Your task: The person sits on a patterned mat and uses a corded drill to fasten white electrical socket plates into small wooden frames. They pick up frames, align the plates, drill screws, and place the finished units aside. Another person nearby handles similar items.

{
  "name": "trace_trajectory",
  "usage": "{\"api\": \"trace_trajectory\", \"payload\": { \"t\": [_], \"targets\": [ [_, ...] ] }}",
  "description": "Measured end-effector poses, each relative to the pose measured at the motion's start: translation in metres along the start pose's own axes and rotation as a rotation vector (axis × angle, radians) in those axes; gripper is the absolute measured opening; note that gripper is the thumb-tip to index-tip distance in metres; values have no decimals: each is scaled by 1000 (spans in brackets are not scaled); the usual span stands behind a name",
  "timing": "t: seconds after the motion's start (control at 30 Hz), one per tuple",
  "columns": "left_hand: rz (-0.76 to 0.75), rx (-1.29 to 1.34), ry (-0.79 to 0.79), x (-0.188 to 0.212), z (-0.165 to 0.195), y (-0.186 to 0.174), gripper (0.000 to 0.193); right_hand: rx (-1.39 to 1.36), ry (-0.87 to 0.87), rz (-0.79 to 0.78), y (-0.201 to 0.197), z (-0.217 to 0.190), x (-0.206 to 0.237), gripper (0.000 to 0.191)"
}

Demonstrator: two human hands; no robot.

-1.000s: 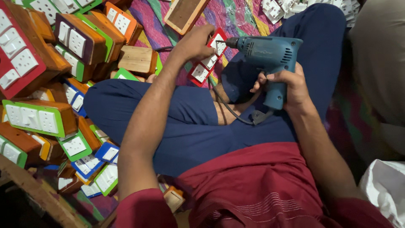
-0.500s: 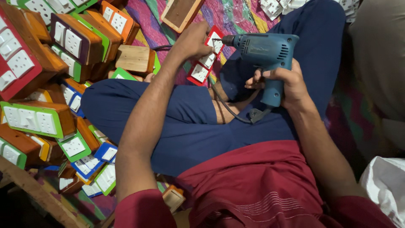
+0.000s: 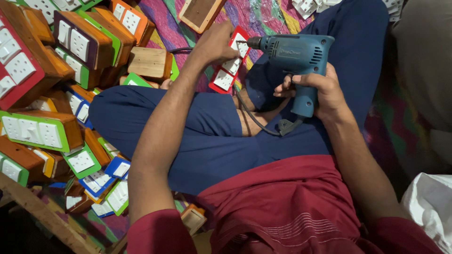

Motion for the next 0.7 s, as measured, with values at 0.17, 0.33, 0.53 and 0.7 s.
{"api": "trace_trajectory", "payload": {
  "t": [0.17, 0.33, 0.53, 0.7],
  "targets": [
    [112, -23, -38, 1, -4, 5, 70, 5, 1, -15, 0, 5, -1, 35],
    [24, 224, -195, 1, -27, 15, 63, -26, -8, 9, -3, 0, 7, 44],
    [-73, 534, -90, -11, -35, 26, 44, -6, 24, 27, -7, 3, 4, 47],
    [-98, 461, -50, -12, -34, 27, 38, -1, 22, 15, -6, 7, -2, 42]
  ]
}}
Point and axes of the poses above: each hand's wrist, its own x-axis away from the middle knuckle, its own y-axis out of the palm, z = x × y, the point moved 8 cm from there along -x, towards the middle knuckle, and after that the axes turned 5 degrees about -y, right-handed, at the moved point
